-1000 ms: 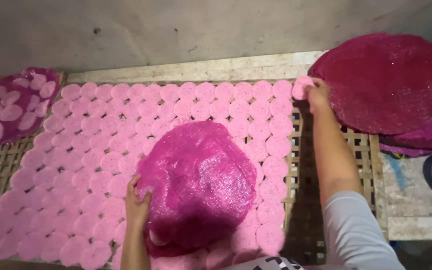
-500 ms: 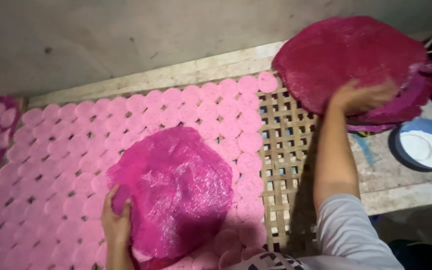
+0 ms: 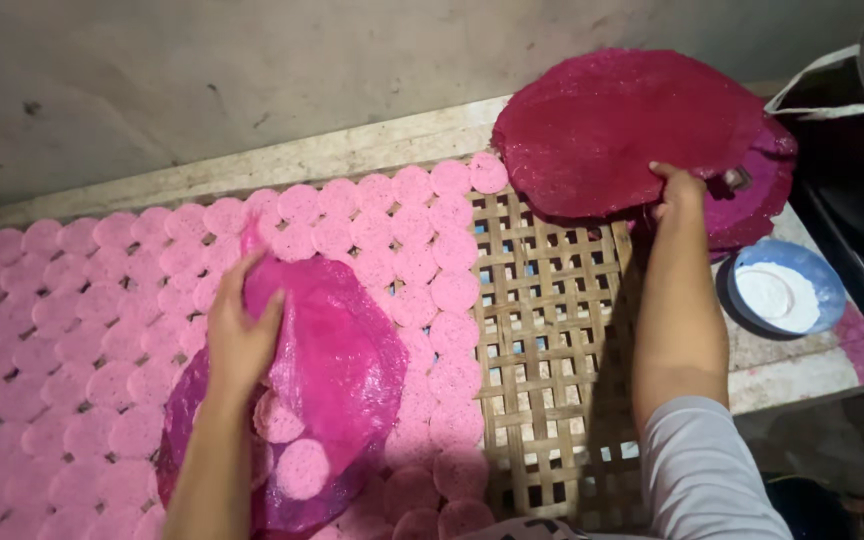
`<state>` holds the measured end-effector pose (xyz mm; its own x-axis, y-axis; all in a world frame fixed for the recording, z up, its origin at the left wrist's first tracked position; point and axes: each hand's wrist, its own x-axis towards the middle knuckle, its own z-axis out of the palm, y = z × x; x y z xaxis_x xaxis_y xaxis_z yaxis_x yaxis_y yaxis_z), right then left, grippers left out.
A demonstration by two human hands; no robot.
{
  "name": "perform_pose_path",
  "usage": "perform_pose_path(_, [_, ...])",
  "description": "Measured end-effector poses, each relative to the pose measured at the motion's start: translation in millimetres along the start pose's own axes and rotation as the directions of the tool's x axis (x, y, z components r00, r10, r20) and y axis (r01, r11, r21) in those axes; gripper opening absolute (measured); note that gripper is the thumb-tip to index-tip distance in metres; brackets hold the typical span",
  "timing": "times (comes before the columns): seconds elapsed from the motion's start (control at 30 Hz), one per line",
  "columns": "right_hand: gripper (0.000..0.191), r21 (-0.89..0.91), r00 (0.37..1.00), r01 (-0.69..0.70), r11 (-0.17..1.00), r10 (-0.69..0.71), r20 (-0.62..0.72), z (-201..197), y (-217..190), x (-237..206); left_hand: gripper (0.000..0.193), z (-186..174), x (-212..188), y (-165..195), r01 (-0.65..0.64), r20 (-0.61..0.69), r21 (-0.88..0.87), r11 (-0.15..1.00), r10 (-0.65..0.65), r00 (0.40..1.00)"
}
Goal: The person places pink circular discs onto a large pink glittery sheet laid on a woven tray. They repeatedly pick up discs from a nearby pile and arrange them in rows on the sheet, then transfer the sheet with discs to another tray.
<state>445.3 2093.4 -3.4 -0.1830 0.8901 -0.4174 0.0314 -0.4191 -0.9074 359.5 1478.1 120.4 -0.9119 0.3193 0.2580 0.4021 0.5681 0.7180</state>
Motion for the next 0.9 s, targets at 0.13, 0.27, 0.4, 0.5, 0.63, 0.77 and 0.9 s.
perform_pose_path(0.13, [0.053,0.02,0.951,0.207,0.978,-0.206,0.232,17.7,-42.6,-54.5,0.063,10.7,64.1,38.9,-0.241,0.025,-0.063,0.968,0.243,0.97])
perform_pose_path(0.27, [0.047,0.054,0.776,0.391,0.919,-0.361,0.518,32.5,-96.0,-141.8,0.066,52.7,124.2,92.9,-0.492,-0.002,-0.148,0.858,0.497,0.868])
perform_pose_path(0.4, [0.028,-0.07,0.394,0.647,0.759,-0.255,0.883,32.1,-128.2,-219.9,0.075,110.2,145.4,163.1,-0.609,-0.051,-0.311,0.73,0.627,0.778])
perform_pose_path(0.5, [0.026,0.049,0.113,0.542,0.839,-0.131,0.985,44.0,-122.9,-258.4,0.081,139.3,129.7,189.4,-0.466,-0.029,-0.432,0.772,0.505,0.863])
perform_pose_path(0.63, [0.052,-0.041,0.334,0.445,0.895,-0.123,0.935,55.8,-98.7,-287.0,0.087,128.4,115.0,185.2,-0.537,-0.122,-0.554,0.636,0.576,0.809])
perform_pose_path(0.77, [0.055,-0.036,0.292,0.394,0.918,-0.088,0.952,72.8,-71.7,-302.6,0.074,98.7,95.0,177.3,0.223,0.349,-0.783,0.58,0.114,0.93])
perform_pose_path(0.9, [0.057,-0.151,0.494,0.441,0.885,-0.098,0.864,95.3,-69.9,-299.4,0.066,57.0,102.9,152.7,-0.002,0.151,-0.698,0.717,0.15,0.977])
